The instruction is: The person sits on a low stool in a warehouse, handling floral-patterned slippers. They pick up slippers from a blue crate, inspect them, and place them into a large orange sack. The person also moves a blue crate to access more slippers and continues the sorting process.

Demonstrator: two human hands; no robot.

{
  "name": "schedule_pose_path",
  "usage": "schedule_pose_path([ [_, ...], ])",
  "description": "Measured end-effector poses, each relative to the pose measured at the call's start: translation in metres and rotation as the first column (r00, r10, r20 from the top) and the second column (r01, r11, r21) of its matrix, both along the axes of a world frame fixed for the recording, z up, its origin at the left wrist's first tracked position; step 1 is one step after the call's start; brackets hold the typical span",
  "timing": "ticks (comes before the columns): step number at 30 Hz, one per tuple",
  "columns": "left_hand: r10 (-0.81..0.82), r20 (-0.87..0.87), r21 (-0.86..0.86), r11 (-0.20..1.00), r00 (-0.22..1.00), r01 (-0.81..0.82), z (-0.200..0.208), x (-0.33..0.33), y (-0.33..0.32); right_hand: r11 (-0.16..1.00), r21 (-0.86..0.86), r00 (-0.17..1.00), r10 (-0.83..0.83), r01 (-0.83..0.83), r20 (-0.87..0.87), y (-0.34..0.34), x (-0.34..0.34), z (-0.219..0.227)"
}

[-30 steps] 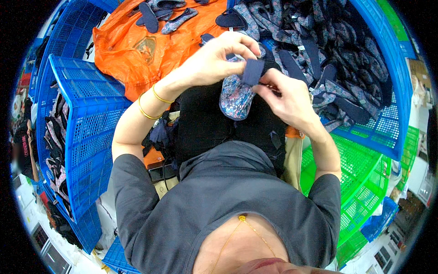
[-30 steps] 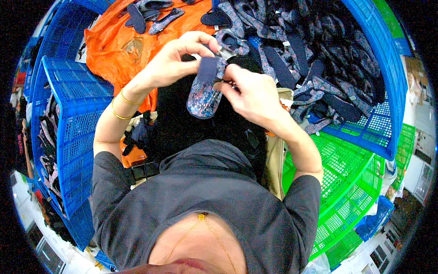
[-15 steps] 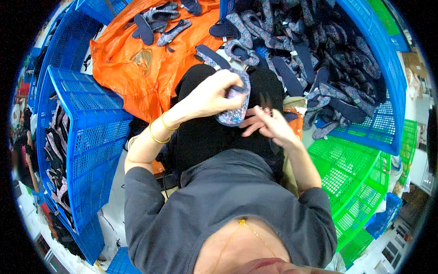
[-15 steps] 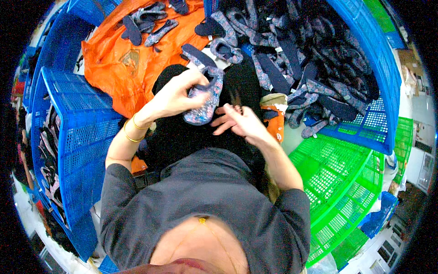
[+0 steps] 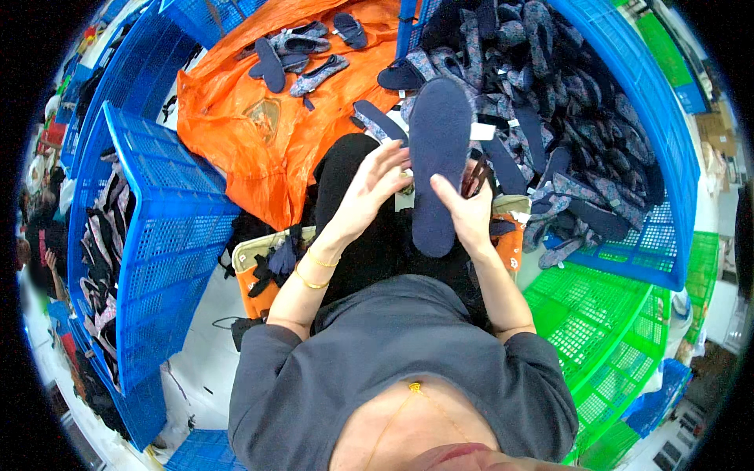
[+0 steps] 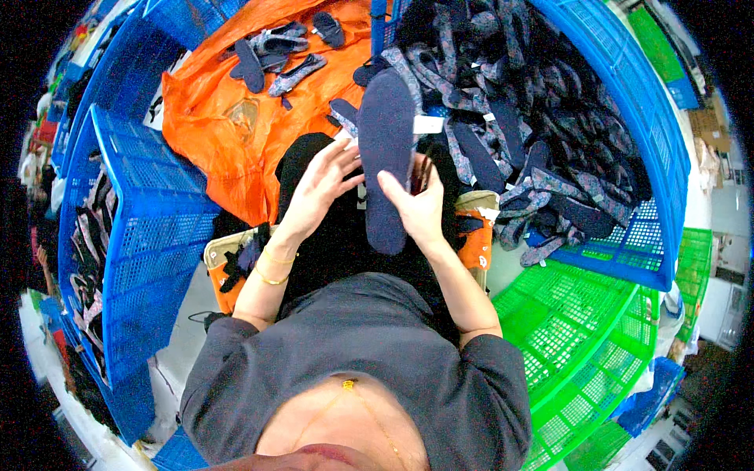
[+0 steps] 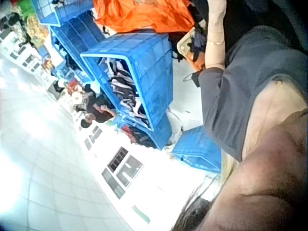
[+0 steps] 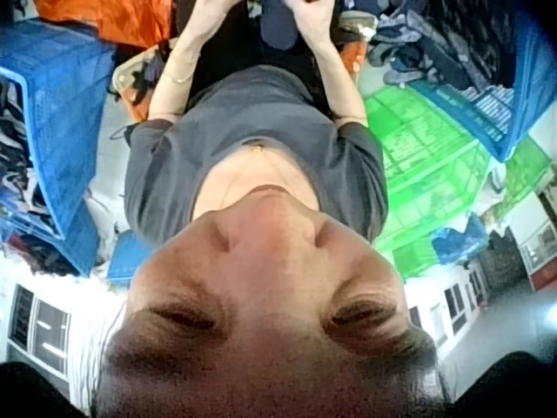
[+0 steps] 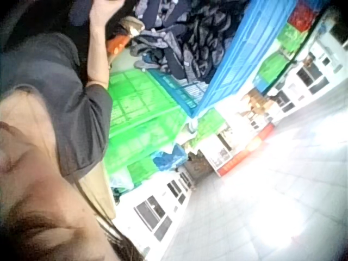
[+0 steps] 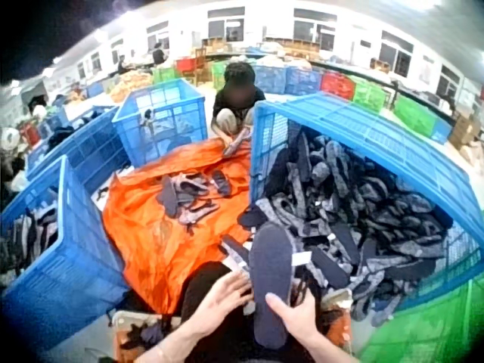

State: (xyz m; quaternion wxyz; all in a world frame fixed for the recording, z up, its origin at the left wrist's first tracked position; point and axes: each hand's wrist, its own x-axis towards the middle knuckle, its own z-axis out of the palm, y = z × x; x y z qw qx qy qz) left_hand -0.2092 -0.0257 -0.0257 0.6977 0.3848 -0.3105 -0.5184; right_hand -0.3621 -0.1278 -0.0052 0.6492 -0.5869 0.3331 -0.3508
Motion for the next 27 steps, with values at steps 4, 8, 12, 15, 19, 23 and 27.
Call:
schedule_pose_path([
  [4, 0.011, -0.113, 0.129, 0.992, 0.993, 0.004, -0.007, -0.011, -0.015, 0.994, -0.010, 0.990, 0.111, -0.112, -0.087, 0.033, -0.012, -0.005],
  [8, 0.059, -0.329, 0.079, 0.996, 0.942, -0.035, -0.017, -0.018, -0.009, 0.984, 0.000, 0.958, 0.172, -0.177, -0.231, 0.017, -0.034, -0.008],
  [12, -0.013, -0.368, 0.073, 0.996, 0.930, 0.043, -0.022, -0.016, -0.002, 0.982, -0.185, 0.987, -0.059, 0.030, -0.153, -0.016, -0.050, -0.011],
  [15, -0.009, -0.363, 0.077, 0.996, 0.932, 0.039, -0.024, -0.018, -0.002, 0.928, -0.372, 0.984, -0.048, -0.020, -0.174, -0.023, -0.044, 0.007],
  [19, 0.018, -0.345, 0.095, 0.995, 0.938, 0.016, -0.023, -0.020, -0.002, 0.939, -0.336, 0.992, 0.036, -0.074, -0.119, -0.023, -0.030, 0.025],
  [23, 0.005, -0.373, 0.122, 0.992, 0.928, 0.044, -0.020, -0.020, -0.001, 0.897, -0.403, 0.978, 0.123, -0.183, -0.170, -0.028, -0.024, 0.026],
  [27, 0.015, -0.326, 0.153, 0.987, 0.945, 0.038, -0.013, -0.022, -0.010, 0.853, -0.520, 0.997, -0.012, -0.031, -0.080, -0.041, -0.014, 0.022],
])
